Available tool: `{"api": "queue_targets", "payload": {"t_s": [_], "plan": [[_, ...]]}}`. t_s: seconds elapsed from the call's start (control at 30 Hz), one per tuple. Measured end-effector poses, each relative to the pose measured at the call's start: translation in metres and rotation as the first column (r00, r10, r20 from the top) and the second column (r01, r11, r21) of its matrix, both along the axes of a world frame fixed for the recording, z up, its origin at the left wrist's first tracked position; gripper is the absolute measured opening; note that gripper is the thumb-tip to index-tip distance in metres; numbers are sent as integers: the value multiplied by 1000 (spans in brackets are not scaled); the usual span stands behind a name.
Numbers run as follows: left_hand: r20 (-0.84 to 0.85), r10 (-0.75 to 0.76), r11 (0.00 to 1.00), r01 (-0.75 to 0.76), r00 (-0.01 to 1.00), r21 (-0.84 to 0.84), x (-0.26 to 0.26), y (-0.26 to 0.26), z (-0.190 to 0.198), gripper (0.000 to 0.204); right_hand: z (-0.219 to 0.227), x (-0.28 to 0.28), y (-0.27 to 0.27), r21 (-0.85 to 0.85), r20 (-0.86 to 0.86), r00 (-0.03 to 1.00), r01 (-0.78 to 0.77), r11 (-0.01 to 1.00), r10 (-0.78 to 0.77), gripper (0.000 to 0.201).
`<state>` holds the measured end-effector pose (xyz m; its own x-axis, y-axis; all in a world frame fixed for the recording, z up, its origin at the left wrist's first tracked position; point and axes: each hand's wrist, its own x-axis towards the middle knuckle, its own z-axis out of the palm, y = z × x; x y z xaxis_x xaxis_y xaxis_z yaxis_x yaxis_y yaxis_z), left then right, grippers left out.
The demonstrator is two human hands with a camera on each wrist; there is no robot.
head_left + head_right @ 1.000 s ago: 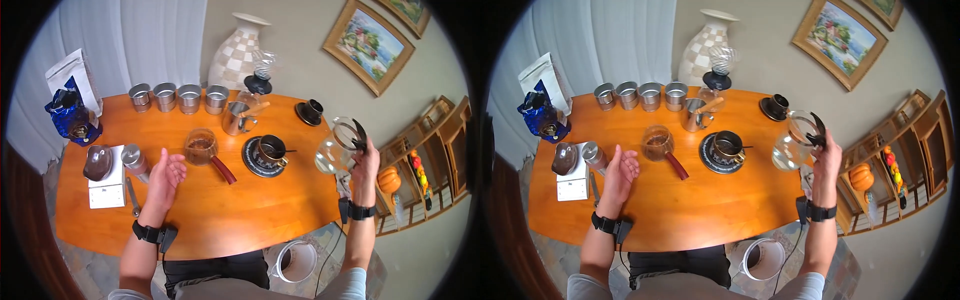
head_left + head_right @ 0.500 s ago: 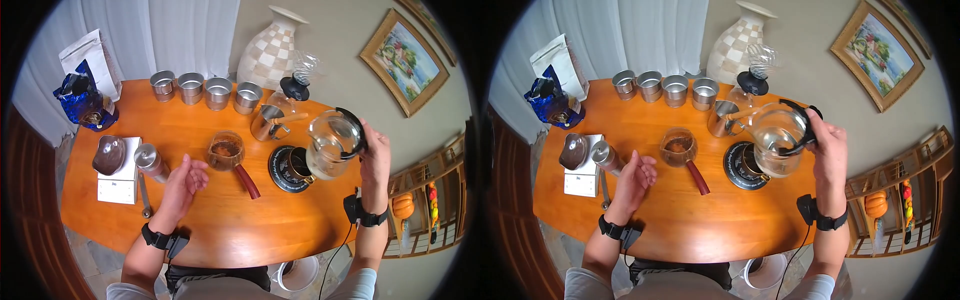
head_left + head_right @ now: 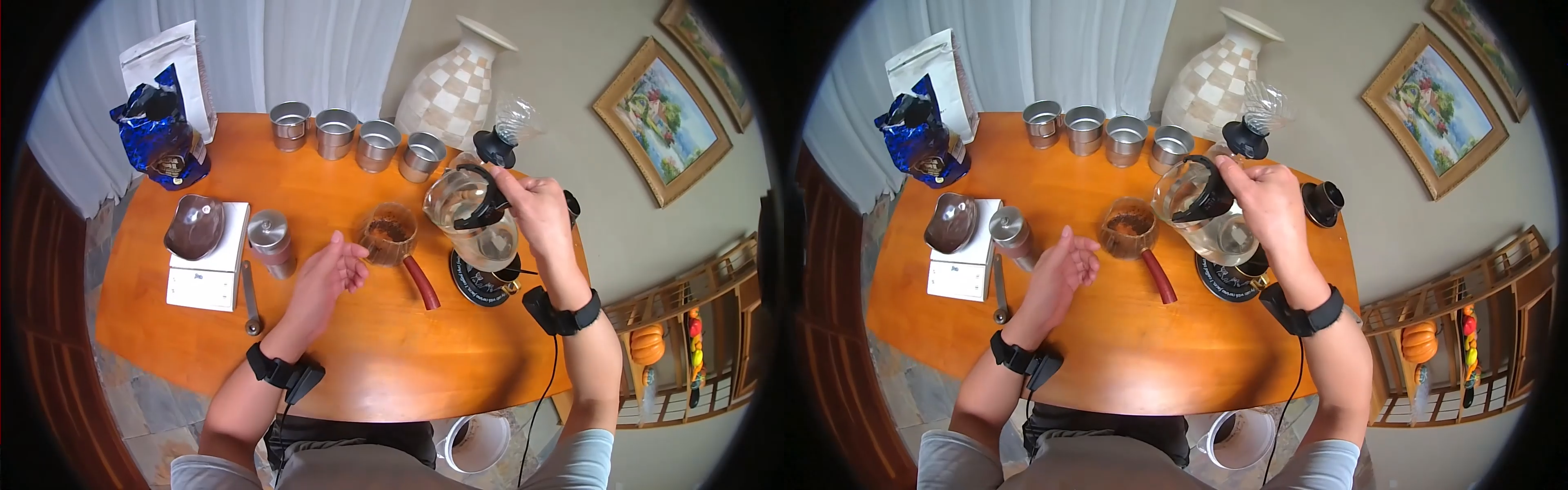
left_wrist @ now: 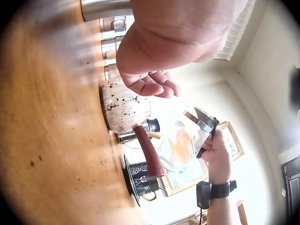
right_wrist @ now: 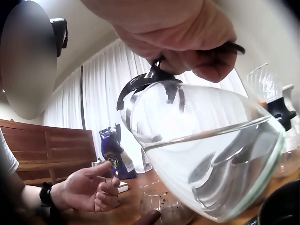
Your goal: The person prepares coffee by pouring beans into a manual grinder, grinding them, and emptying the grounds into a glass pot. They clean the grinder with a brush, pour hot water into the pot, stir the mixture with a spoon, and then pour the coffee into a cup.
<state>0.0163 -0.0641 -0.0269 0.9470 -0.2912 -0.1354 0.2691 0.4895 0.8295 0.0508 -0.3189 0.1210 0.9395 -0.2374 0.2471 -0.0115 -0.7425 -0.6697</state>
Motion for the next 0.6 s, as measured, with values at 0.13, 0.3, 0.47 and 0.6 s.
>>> {"api": "queue_targets", "payload": {"t_s": [0.13,0.3,0.47,0.6], "plan": [[-8,0,1000,0,1000,-6,2,1,-3,50,-3,2,18,-131,-27,1000,-8,991,4,57],[4,0,1000,0,1000,-2,3,0,-6,50,-13,8,25,-251,15,998,-49,967,54,53],[2,-5,1000,5,1000,4,5,1,-8,51,-8,8,36,-345,-25,999,-35,938,28,52],[7,2,1000,-1,1000,-2,5,2,-7,51,-7,8,40,-356,-43,999,-31,934,17,52]]}}
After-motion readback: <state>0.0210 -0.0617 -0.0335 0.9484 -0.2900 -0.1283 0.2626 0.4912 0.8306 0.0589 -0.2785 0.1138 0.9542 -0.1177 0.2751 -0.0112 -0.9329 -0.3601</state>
